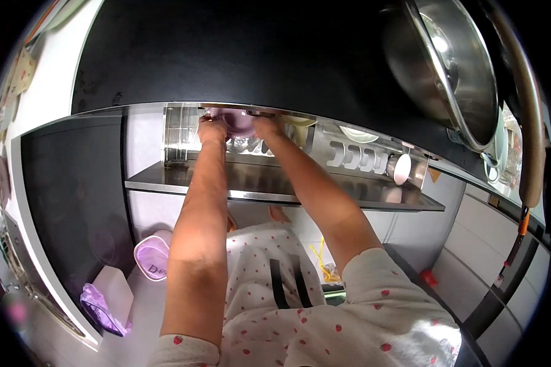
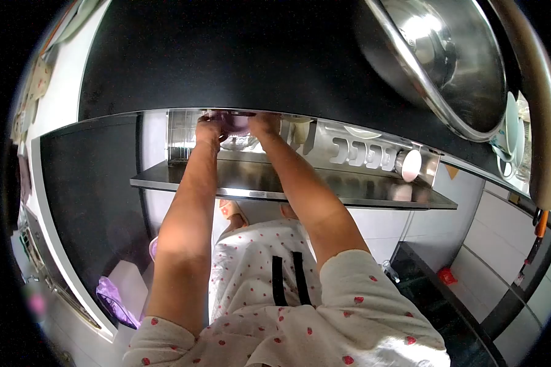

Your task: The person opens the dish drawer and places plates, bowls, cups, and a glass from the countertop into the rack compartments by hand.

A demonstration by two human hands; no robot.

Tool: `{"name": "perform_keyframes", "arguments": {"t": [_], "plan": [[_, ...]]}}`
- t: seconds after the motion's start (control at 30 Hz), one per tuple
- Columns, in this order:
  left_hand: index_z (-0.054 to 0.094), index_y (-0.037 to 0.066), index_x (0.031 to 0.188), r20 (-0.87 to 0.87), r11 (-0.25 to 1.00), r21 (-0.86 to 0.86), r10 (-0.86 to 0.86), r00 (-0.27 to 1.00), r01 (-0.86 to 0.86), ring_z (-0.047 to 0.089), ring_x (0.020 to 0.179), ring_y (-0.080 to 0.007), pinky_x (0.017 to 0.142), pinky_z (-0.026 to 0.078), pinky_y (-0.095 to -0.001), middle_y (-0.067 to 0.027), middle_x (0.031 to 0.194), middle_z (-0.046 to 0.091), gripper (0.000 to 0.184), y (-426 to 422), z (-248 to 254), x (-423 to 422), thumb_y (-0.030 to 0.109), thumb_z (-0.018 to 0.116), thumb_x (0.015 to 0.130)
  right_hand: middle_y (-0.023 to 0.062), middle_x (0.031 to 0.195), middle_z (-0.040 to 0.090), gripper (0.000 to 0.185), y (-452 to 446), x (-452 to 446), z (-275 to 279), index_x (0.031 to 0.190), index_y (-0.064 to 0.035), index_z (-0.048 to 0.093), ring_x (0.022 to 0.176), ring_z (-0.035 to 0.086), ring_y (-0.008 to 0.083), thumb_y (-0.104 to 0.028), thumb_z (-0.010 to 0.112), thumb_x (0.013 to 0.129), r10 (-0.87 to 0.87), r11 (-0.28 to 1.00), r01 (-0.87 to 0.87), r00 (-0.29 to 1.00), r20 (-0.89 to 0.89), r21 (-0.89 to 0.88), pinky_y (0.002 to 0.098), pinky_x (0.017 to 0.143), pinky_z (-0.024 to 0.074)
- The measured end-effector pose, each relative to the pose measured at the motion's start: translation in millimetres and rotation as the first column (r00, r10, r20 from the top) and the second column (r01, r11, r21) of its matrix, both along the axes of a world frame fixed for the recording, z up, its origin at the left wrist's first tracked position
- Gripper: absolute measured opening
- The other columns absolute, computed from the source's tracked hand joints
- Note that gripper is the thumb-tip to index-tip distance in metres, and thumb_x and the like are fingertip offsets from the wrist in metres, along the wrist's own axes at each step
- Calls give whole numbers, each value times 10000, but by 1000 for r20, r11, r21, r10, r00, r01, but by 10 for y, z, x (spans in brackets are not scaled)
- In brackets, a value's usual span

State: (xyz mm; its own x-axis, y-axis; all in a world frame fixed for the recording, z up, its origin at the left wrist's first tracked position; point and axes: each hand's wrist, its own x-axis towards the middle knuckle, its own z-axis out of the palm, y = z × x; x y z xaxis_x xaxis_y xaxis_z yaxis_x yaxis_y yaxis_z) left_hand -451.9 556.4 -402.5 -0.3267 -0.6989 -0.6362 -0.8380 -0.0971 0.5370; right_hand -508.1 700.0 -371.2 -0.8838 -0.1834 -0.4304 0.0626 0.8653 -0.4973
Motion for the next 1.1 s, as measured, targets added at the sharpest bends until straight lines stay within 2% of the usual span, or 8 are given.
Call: {"name": "perform_keyframes", "arguments": {"t": [0.03, 0.13, 0.3, 0.5, 0.63, 0.77, 0.87, 1.1], "plan": [[488, 34, 1090, -18, 1000, 18, 26, 1000, -26, 556, 987, -298, 825, 441, -338, -178, 1056, 571, 431, 5, -4, 3, 178, 618, 705, 200, 1200, 470, 477, 14, -8, -59, 1170, -67, 487, 1124, 439, 330, -256, 537, 735, -3, 1000, 3, 1000, -6, 3, 376, 967, 327], [437, 45, 1144, -131, 930, 350, 166, 977, -111, 571, 834, -235, 646, 489, -340, -131, 1013, 552, 476, 41, 192, 9, 28, 526, 677, 154, 973, 592, 331, 100, 23, 29, 1002, -39, 555, 673, 630, 233, -206, 579, 717, -157, 973, 167, 985, 72, -158, 327, 559, 523], [563, 41, 941, -245, 933, 355, 161, 956, -66, 575, 619, -183, 484, 494, -322, -69, 768, 585, 278, 371, 949, -14, -22, 528, 673, 88, 671, 611, 311, 403, 26, 630, 974, -15, 554, 480, 592, 157, -176, 571, 709, -116, 937, 180, 969, 216, -301, 278, 461, 502], [513, 28, 1097, -269, 904, 342, -168, 948, 257, 583, 725, -191, 557, 484, -303, -109, 907, 597, 415, 832, 1122, -5, 94, 636, 707, 82, 858, 607, 486, 1111, 62, 1005, 1141, -70, 460, 597, 605, 165, -203, 618, 701, -23, 843, 282, 871, 492, -459, 266, 471, 500], [494, 49, 1154, -243, 791, 418, -376, 894, 447, 597, 679, -164, 516, 480, -286, -124, 933, 604, 481, 1263, 1473, -29, 218, 643, 729, 74, 835, 605, 473, 1660, -76, 999, 1111, -38, 507, 674, 600, 173, -182, 647, 683, -205, 868, 402, 825, 527, -292, 282, 492, 500], [430, 79, 1224, -193, 712, 468, -495, 847, 523, 520, 650, -113, 492, 425, -207, -53, 891, 585, 496, 1434, 1370, -136, 131, 588, 757, 120, 803, 618, 373, 2258, -257, 765, 992, 3, 587, 706, 609, 215, -179, 651, 673, -10, 1000, 4, 928, 372, 15, 304, 496, 492], [550, 79, 1129, -181, 699, 366, -593, 784, 614, 541, 1014, -256, 875, 404, -292, -139, 1073, 582, 430, 1544, 1274, -122, 194, 560, 715, 144, 813, 614, 406, 2493, -331, 607, 1021, 16, 563, 708, 611, 239, -192, 639, 681, 50, 985, -109, 923, 382, 133, 320, 484, 491], [576, 77, 1093, -191, 685, 362, -609, 769, 632, 532, 1037, -262, 887, 400, -297, -161, 1082, 572, 395, 1626, 1202, -82, 196, 561, 717, 150, 839, 608, 435, 2569, -450, 563, 1046, 15, 544, 672, 609, 244, -239, 614, 701, 72, 973, -167, 873, 482, 158, 329, 467, 500]]}}
